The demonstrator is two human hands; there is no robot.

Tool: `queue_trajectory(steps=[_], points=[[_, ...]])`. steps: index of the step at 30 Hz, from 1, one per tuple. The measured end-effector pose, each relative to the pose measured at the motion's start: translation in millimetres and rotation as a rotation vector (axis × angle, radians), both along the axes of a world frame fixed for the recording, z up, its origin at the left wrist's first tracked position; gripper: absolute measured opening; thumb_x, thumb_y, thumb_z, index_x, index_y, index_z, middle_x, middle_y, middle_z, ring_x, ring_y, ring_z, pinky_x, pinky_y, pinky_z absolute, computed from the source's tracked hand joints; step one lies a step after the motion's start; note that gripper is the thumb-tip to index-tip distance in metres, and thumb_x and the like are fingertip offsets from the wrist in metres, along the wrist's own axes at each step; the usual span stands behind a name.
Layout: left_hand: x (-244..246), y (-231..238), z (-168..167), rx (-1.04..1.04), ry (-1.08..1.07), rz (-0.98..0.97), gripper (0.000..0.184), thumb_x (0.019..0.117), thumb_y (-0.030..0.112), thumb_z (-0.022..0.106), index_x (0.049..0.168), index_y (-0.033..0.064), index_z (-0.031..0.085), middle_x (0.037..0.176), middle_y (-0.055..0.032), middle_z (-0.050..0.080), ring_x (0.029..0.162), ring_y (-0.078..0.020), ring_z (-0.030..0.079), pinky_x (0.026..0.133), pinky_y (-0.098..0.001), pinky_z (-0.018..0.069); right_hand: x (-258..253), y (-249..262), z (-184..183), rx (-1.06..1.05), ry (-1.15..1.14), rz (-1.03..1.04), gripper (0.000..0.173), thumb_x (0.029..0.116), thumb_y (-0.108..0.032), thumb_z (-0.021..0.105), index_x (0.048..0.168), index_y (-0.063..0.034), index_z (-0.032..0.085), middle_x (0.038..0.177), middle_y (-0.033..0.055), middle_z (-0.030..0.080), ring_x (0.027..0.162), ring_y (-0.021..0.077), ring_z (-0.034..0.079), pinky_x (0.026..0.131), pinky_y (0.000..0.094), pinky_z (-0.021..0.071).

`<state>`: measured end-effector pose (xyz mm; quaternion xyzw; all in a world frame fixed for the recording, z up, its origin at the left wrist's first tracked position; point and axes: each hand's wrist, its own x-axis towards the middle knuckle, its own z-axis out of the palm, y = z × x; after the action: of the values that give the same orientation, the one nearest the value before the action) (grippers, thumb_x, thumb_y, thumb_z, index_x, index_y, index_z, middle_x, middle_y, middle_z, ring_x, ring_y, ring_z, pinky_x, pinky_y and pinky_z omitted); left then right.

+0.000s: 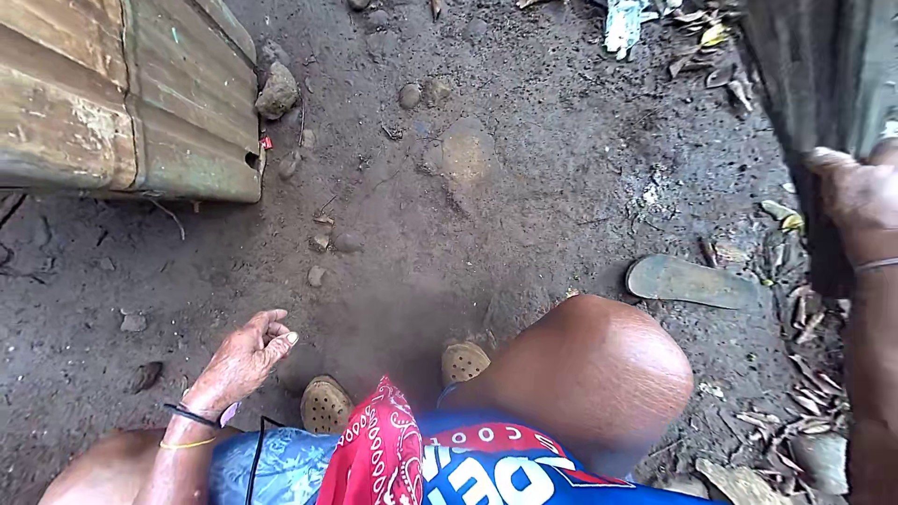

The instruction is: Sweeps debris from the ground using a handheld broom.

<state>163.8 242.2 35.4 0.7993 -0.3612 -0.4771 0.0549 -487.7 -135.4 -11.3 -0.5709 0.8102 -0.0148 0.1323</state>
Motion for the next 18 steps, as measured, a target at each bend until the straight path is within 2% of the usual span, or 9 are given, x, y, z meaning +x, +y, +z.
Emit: queue_trajectory(steps=[2, 4, 7, 9, 11, 13, 15, 17, 18], points=[[-7, -2, 5, 0.029, -0.005, -0.007, 0.046, 0.1030, 0.018, 0.057, 0.143, -0.0042, 0.049, 0.113, -0.0159, 0.067, 0.087, -0.0185, 0.070, 0.083, -0.0376, 0.0586, 103, 27, 24, 0.127, -0.049, 0.159, 0.067, 0.1044, -0.050, 0.050, 0.134, 0.0100, 0.048, 0.119, 0.0477, 0.054, 0.115, 0.0680, 0.052, 0.088, 0.0847, 0.0368], [-14, -4, 9, 0.047, -0.020, -0.005, 0.046, 0.1034, 0.017, 0.057, 0.143, -0.0045, 0.048, 0.112, -0.0159, 0.067, 0.086, -0.0179, 0.070, 0.083, -0.0366, 0.0584, 176, 36, 16, 0.242, -0.080, 0.415, 0.056, 0.1051, -0.041, 0.056, 0.130, 0.0090, 0.053, 0.111, 0.0446, 0.060, 0.108, 0.0661, 0.057, 0.085, 0.0826, 0.0406], [-26, -4, 16, 0.076, -0.045, 0.016, 0.045, 0.1041, 0.017, 0.057, 0.143, -0.0045, 0.048, 0.111, -0.0149, 0.067, 0.085, -0.0165, 0.069, 0.082, -0.0347, 0.0582, 270, 41, -18, 0.360, -0.104, 0.920, 0.050, 0.1019, -0.042, 0.061, 0.123, 0.0037, 0.058, 0.101, 0.0337, 0.067, 0.098, 0.0567, 0.065, 0.081, 0.0750, 0.0478], [-34, -2, 22, 0.089, -0.060, 0.042, 0.046, 0.1041, 0.017, 0.057, 0.143, -0.0046, 0.048, 0.110, -0.0151, 0.067, 0.085, -0.0165, 0.069, 0.083, -0.0347, 0.0580, 328, 43, -42, 0.409, -0.065, 1.230, 0.050, 0.1029, -0.045, 0.056, 0.123, -0.0001, 0.057, 0.103, 0.0262, 0.068, 0.098, 0.0486, 0.068, 0.083, 0.0680, 0.0502], [-41, 3, 28, 0.091, -0.067, 0.062, 0.047, 0.1043, 0.018, 0.056, 0.144, -0.0050, 0.047, 0.110, -0.0150, 0.067, 0.086, -0.0159, 0.069, 0.083, -0.0336, 0.0581, 368, 36, -58, 0.458, 0.013, 1.388, 0.050, 0.1046, -0.044, 0.052, 0.124, 0.0018, 0.056, 0.105, 0.0275, 0.067, 0.101, 0.0493, 0.067, 0.083, 0.0684, 0.0496], [-47, 11, 36, 0.087, -0.075, 0.084, 0.046, 0.1043, 0.019, 0.056, 0.143, -0.0049, 0.048, 0.109, -0.0142, 0.067, 0.087, -0.0160, 0.069, 0.084, -0.0339, 0.0581, 372, 10, -75, 0.468, 0.019, 1.289, 0.048, 0.1019, -0.043, 0.058, 0.120, 0.0014, 0.063, 0.109, 0.0303, 0.067, 0.106, 0.0527, 0.065, 0.085, 0.0744, 0.0474], [-48, 21, 47, 0.060, -0.097, 0.113, 0.045, 0.1035, 0.020, 0.057, 0.140, -0.0050, 0.051, 0.107, -0.0143, 0.068, 0.088, -0.0179, 0.069, 0.085, -0.0373, 0.0577, 340, -34, -85, 0.423, -0.008, 1.080, 0.052, 0.0987, -0.048, 0.062, 0.111, 0.0026, 0.066, 0.107, 0.0332, 0.067, 0.106, 0.0569, 0.063, 0.083, 0.0791, 0.0448], [-46, 31, 62, 0.008, -0.128, 0.160, 0.044, 0.1030, 0.019, 0.058, 0.141, -0.0032, 0.052, 0.107, -0.0141, 0.070, 0.090, -0.0201, 0.071, 0.086, -0.0409, 0.0589, 268, -84, -90, 0.350, -0.046, 0.856, 0.067, 0.0948, -0.059, 0.059, 0.112, 0.0050, 0.064, 0.109, 0.0396, 0.064, 0.108, 0.0630, 0.059, 0.082, 0.0843, 0.0407], [-43, 37, 70, -0.040, -0.148, 0.188, 0.044, 0.1022, 0.016, 0.059, 0.141, -0.0024, 0.052, 0.106, -0.0139, 0.070, 0.090, -0.0208, 0.071, 0.086, -0.0419, 0.0596, 218, -106, -97, 0.246, -0.055, 0.813, 0.073, 0.0934, -0.064, 0.056, 0.111, 0.0070, 0.062, 0.105, 0.0424, 0.062, 0.103, 0.0652, 0.058, 0.077, 0.0854, 0.0401]])
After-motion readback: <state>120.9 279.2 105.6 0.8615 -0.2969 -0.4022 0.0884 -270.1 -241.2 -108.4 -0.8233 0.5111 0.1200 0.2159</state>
